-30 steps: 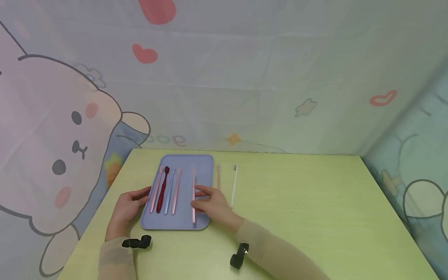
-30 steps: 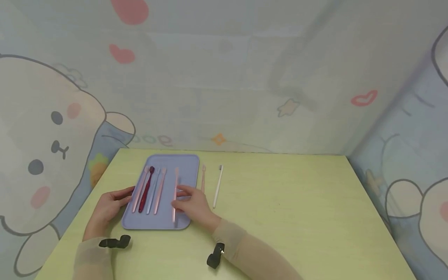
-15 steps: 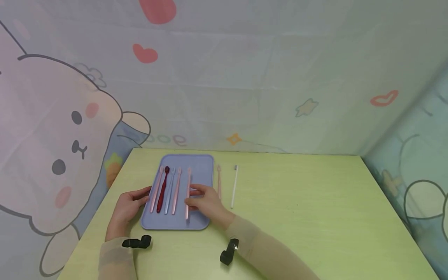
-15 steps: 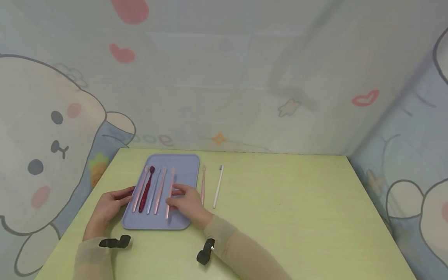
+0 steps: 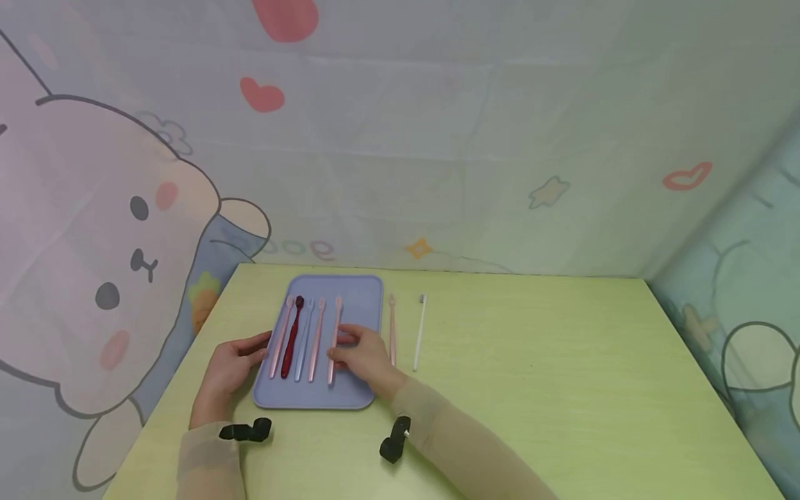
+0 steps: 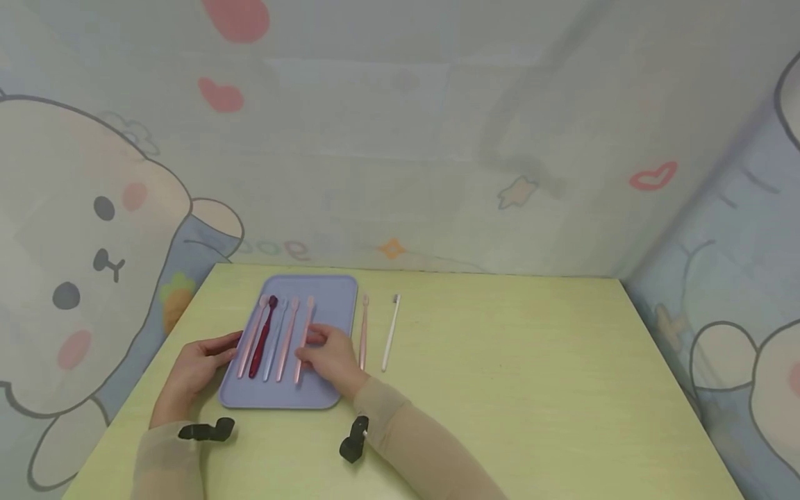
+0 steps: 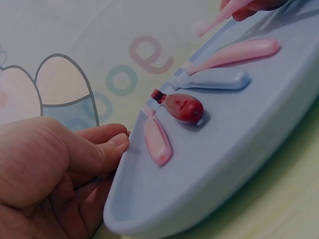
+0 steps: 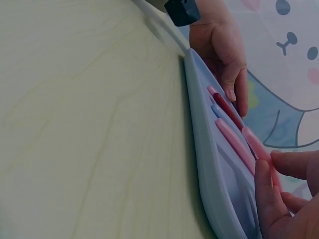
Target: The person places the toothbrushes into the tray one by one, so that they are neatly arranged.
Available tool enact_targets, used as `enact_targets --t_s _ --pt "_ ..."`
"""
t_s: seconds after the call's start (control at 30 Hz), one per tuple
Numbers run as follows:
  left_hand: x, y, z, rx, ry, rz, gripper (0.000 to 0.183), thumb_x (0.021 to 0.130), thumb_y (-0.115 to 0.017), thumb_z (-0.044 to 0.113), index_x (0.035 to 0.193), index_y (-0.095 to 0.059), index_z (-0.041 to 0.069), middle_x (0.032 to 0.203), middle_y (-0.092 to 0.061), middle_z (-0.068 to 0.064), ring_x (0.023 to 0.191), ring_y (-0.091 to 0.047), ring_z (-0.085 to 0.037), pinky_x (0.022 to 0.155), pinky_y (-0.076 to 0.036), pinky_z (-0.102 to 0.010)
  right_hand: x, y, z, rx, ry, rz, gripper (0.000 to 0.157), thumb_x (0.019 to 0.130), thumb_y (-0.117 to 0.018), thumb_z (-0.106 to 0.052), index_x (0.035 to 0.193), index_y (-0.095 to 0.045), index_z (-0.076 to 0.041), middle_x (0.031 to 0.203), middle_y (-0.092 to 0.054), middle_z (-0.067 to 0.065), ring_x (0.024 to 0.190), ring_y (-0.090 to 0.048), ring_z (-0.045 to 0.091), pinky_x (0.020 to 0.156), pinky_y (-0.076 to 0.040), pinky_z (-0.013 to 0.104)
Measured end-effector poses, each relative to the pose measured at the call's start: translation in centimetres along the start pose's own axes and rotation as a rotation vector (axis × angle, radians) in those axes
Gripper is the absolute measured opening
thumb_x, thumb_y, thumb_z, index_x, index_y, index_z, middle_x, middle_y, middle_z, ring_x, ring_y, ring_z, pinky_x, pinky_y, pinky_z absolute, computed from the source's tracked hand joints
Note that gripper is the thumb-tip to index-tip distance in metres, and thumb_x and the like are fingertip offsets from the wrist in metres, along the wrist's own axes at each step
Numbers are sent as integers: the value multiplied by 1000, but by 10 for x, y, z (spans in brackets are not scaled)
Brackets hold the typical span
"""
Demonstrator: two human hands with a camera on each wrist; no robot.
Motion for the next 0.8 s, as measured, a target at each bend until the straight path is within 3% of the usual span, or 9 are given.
enact_targets --t_s 0.5,0.8 --pt "-1 1 3 9 2 9 44 104 -68 6 146 -61 -2 144 -61 -25 149 -43 -46 123 -32 -60 11 -11 -1 -131 14 26 59 87 -82 6 143 -63 5 113 -74 11 78 -75 15 67 -65 28" --pt "0 0 0 -12 9 12 43 104 -68 4 147 -62 0 145 -61 -25 150 -43 -44 124 -32 -58 15 -19 0 -268 45 85 55 87 -83 6 138 -66 6 108 -75 8 78 -74 12 65 -63 23"
Point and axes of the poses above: each hand's wrist, its own x-axis towards the middle knuckle, its own y-axis out of the back of the hand, z = x × y, the point moved 3 cm from there along x, towards the middle knuckle
